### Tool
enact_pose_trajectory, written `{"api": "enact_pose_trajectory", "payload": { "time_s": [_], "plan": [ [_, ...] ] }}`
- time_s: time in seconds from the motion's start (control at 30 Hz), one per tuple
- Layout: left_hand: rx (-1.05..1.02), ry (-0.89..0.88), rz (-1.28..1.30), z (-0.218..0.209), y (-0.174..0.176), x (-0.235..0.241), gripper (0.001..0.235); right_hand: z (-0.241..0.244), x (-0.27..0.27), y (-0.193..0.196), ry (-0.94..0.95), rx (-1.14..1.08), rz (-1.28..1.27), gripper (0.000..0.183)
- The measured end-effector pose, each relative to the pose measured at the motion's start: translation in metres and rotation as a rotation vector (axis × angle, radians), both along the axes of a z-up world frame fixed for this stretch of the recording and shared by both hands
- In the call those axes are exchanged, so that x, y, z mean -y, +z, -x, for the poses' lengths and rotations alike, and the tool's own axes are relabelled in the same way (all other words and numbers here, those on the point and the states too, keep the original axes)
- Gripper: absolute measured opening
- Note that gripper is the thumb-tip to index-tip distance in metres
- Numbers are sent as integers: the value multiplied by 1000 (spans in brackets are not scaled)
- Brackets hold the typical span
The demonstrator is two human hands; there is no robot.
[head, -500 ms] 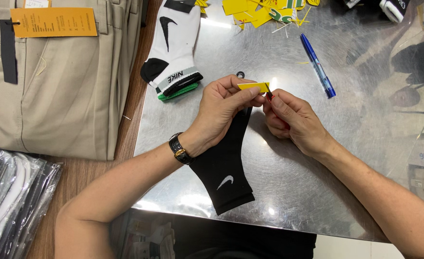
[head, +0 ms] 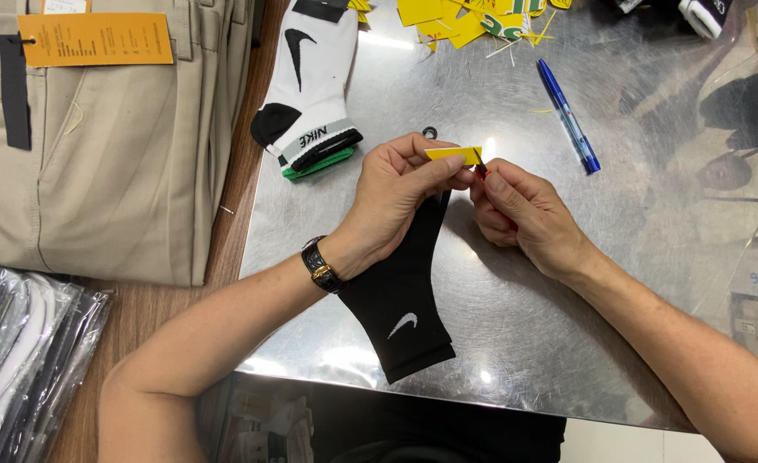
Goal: The person cuts small yellow paper pieces into leaf shapes using scissors, then draws vein patterns on them with a blue pen. They place the finished paper leaves onto the tags of white and black socks, arranging them on a metal work surface.
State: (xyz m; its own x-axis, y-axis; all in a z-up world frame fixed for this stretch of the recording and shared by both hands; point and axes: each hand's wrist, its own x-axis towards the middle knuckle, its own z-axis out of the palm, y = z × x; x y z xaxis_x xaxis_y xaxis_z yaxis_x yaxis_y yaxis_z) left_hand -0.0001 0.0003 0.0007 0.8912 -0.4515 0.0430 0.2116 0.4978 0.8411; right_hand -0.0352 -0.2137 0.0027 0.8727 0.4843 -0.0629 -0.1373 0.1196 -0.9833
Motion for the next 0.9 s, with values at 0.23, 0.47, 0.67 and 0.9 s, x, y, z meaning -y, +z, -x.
{"api": "enact_pose_trajectory", "payload": {
  "time_s": [0.23, 0.47, 0.67, 0.9],
  "plan": [
    [-7, 5, -7, -1, 2, 0, 10, -2, 1, 0, 11, -18, -11, 35],
    [-21, 7, 2, -1, 2, 1, 10, -4, 4, 1, 15, -43, 0, 35],
    [-8, 0, -1, 0, 2, 0, 11, -4, 6, 1, 10, -52, 11, 35],
    [0, 3, -24, 0, 2, 0, 12, -5, 8, 3, 23, -33, 30, 36]
  ]
}}
